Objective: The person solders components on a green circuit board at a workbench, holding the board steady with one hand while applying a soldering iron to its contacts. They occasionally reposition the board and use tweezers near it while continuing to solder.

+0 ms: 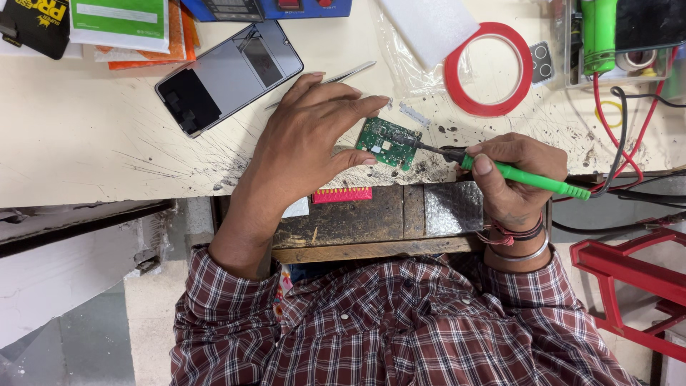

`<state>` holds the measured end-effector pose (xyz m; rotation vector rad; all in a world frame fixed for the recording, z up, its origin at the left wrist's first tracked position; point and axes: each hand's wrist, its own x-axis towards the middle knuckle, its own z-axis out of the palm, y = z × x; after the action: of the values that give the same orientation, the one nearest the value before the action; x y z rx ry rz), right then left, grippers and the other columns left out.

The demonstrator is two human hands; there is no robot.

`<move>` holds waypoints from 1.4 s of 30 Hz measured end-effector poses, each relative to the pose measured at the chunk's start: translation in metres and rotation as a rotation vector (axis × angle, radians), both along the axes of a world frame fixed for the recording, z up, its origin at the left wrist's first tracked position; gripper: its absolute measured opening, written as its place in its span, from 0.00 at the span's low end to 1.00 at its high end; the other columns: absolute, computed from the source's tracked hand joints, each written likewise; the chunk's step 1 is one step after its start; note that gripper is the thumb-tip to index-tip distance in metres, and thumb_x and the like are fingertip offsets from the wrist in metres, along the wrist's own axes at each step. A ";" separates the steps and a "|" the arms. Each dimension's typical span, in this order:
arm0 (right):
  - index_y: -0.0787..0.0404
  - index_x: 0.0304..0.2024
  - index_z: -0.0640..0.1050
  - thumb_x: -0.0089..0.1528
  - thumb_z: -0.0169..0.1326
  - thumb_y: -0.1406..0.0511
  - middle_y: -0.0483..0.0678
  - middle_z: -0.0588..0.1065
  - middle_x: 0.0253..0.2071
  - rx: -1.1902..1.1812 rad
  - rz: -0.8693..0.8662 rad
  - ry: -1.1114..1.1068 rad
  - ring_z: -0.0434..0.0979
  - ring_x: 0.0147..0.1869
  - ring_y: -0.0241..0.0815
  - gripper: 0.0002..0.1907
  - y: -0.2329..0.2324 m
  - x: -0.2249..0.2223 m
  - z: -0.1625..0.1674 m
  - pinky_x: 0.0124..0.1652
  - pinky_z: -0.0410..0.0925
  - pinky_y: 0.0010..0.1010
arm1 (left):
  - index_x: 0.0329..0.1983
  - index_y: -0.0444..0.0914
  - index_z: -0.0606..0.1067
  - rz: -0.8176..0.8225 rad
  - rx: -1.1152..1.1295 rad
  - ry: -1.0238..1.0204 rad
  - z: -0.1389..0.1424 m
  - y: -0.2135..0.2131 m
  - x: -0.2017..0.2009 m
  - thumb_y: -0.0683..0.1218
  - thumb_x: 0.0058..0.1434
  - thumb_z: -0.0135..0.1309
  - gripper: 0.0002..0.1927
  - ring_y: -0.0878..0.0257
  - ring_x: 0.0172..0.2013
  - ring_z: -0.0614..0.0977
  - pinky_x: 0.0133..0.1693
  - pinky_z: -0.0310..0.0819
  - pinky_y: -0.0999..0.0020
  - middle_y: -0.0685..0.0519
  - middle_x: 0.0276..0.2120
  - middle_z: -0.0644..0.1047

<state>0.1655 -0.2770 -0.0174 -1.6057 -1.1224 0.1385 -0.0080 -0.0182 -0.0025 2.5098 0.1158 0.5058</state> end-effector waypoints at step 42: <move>0.71 0.40 0.77 0.73 0.57 0.65 0.59 0.79 0.32 0.013 0.004 0.029 0.83 0.32 0.43 0.12 0.001 -0.001 0.001 0.33 0.76 0.26 | 0.64 0.49 0.75 0.011 0.000 0.004 0.000 -0.001 0.000 0.56 0.48 0.71 0.38 0.59 0.58 0.77 0.69 0.60 0.51 0.53 0.51 0.81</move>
<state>0.1645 -0.2757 -0.0166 -1.5852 -1.1018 0.1561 -0.0078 -0.0195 -0.0025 2.5114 0.1313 0.5051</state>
